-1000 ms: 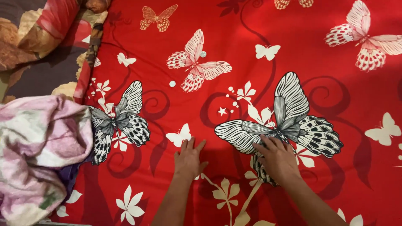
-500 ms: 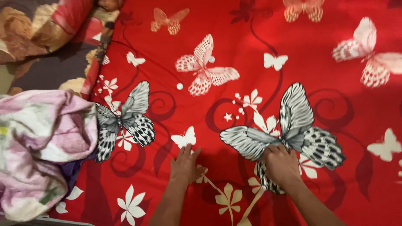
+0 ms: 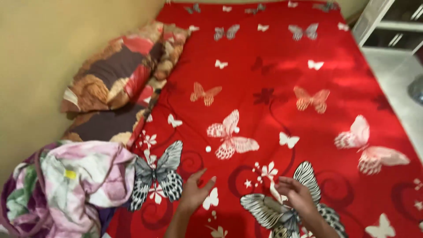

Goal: Arrange pillows and blankets and smooth the bedsheet on a bed.

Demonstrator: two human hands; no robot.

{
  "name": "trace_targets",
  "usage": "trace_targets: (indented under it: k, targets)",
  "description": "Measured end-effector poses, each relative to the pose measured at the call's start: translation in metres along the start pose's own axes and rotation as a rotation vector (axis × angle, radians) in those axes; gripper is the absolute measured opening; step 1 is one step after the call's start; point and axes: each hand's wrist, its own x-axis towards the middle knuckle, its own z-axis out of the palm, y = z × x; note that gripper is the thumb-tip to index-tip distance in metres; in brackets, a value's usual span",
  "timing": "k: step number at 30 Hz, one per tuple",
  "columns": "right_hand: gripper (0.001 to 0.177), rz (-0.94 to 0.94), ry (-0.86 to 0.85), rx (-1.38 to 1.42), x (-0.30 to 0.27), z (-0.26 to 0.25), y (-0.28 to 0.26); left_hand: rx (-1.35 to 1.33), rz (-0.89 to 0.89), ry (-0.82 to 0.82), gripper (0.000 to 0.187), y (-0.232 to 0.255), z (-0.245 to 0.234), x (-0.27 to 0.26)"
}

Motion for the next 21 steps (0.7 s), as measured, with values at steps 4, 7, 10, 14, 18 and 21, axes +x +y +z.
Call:
trace_targets:
  k: [4, 7, 10, 14, 18, 21]
  targets:
    - [0.054, -0.003, 0.0, 0.148, -0.047, 0.016, -0.092, -0.275, -0.288, -0.048, 0.077, 0.129, -0.049, -0.017]
    - [0.057, 0.003, -0.006, 0.241, -0.059, 0.01, -0.118, -0.49, -0.398, -0.074, 0.079, 0.167, -0.061, -0.021]
    - [0.063, 0.002, -0.099, 0.284, -0.062, -0.005, -0.144, -0.581, -0.09, -0.093, 0.077, 0.185, -0.067, -0.015]
    - [0.07, -0.113, -0.313, 0.232, -0.079, -0.034, -0.187, -0.659, 0.405, -0.05, 0.071, 0.272, -0.097, -0.027]
    - [0.071, -0.118, -0.301, 0.263, -0.135, -0.042, -0.278, -0.746, 0.148, -0.077, 0.079, 0.362, -0.137, -0.049]
    - [0.068, -0.162, -0.372, 0.278, -0.157, -0.055, -0.335, -0.62, 0.267, -0.055, 0.074, 0.395, -0.163, -0.048]
